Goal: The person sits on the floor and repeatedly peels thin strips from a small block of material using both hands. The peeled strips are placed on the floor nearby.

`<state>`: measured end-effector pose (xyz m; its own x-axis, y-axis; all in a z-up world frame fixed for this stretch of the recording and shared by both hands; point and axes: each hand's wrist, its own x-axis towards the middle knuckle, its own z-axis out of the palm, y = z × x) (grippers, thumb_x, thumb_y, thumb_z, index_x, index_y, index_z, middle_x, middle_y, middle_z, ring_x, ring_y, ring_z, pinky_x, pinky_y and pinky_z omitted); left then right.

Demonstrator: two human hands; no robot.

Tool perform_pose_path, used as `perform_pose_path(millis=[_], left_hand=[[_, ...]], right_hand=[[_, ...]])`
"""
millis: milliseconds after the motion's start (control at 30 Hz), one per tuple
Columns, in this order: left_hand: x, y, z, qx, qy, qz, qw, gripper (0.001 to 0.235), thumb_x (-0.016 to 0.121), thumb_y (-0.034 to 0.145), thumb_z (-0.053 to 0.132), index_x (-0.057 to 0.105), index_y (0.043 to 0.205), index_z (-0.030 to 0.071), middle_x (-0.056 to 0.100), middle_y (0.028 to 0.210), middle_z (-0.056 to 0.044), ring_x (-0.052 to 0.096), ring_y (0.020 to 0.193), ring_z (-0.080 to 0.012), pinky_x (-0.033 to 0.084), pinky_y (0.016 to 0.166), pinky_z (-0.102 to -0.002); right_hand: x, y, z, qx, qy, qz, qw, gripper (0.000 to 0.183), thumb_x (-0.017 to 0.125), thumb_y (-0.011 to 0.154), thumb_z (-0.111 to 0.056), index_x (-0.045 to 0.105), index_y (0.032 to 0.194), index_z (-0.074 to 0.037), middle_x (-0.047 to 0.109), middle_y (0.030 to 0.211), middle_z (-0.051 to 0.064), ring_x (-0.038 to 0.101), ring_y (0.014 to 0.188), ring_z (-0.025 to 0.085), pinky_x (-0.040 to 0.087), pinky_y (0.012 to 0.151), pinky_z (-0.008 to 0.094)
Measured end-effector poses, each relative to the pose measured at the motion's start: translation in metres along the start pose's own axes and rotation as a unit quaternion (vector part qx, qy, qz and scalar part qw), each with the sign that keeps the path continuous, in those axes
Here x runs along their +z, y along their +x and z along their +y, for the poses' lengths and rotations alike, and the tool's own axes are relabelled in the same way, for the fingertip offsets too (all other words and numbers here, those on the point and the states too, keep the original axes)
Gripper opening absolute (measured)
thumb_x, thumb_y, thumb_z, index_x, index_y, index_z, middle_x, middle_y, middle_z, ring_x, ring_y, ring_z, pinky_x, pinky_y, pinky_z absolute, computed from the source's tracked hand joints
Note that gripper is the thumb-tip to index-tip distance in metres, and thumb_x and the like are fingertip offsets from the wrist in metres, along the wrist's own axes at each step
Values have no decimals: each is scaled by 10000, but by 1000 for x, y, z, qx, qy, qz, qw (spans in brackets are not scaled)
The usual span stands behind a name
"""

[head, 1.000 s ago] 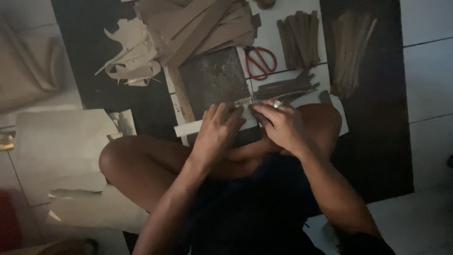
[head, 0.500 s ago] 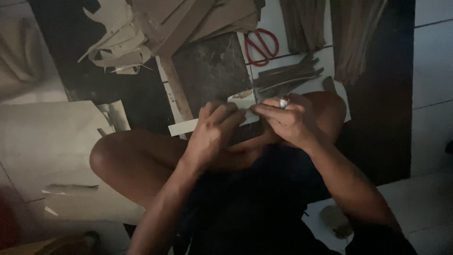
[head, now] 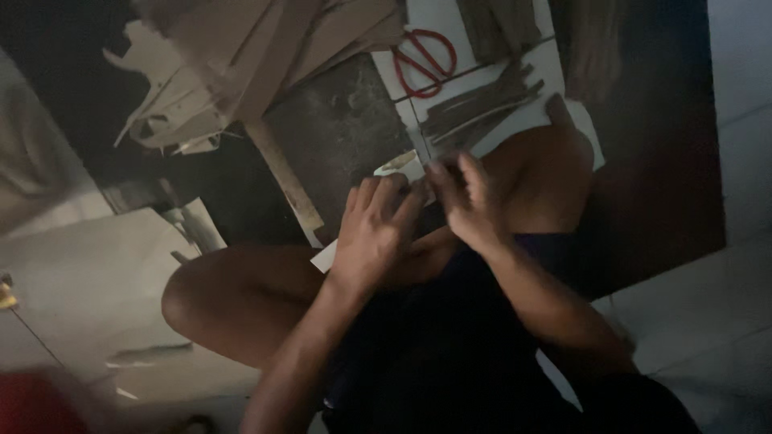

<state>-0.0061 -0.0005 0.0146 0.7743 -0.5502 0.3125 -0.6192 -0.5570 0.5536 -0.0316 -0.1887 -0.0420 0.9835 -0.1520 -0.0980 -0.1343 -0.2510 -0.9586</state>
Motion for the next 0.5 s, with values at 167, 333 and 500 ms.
perform_pose_path(millis=[167,333,500], left_hand=[[2,-1,-2,-12,10,-14,1000,429,779,813,187,677,1213,69,608,1187,-127,594,997,-300,496,827,-431],[-3,-9,-6,-4,8,-38,999,334,735,844,106,687,1173,68,607,1168,-115,604,977,-290,497,806,-428],[-8,-9,-7,3,1,-28,1000,324,717,872,69,695,1195,67,611,1167,-115,623,1012,-293,508,832,-432]], right_hand=[[14,0,8,-42,-1,29,999,221,591,1141,-231,641,1093,-21,613,938,12,567,834,89,491,719,274],[9,4,-1,90,51,-14,995,246,562,1104,-265,643,1052,-39,593,793,-22,520,679,41,462,584,245],[7,8,-2,108,14,-24,994,278,560,1085,-310,644,1048,-48,575,756,-18,512,658,43,456,573,244]])
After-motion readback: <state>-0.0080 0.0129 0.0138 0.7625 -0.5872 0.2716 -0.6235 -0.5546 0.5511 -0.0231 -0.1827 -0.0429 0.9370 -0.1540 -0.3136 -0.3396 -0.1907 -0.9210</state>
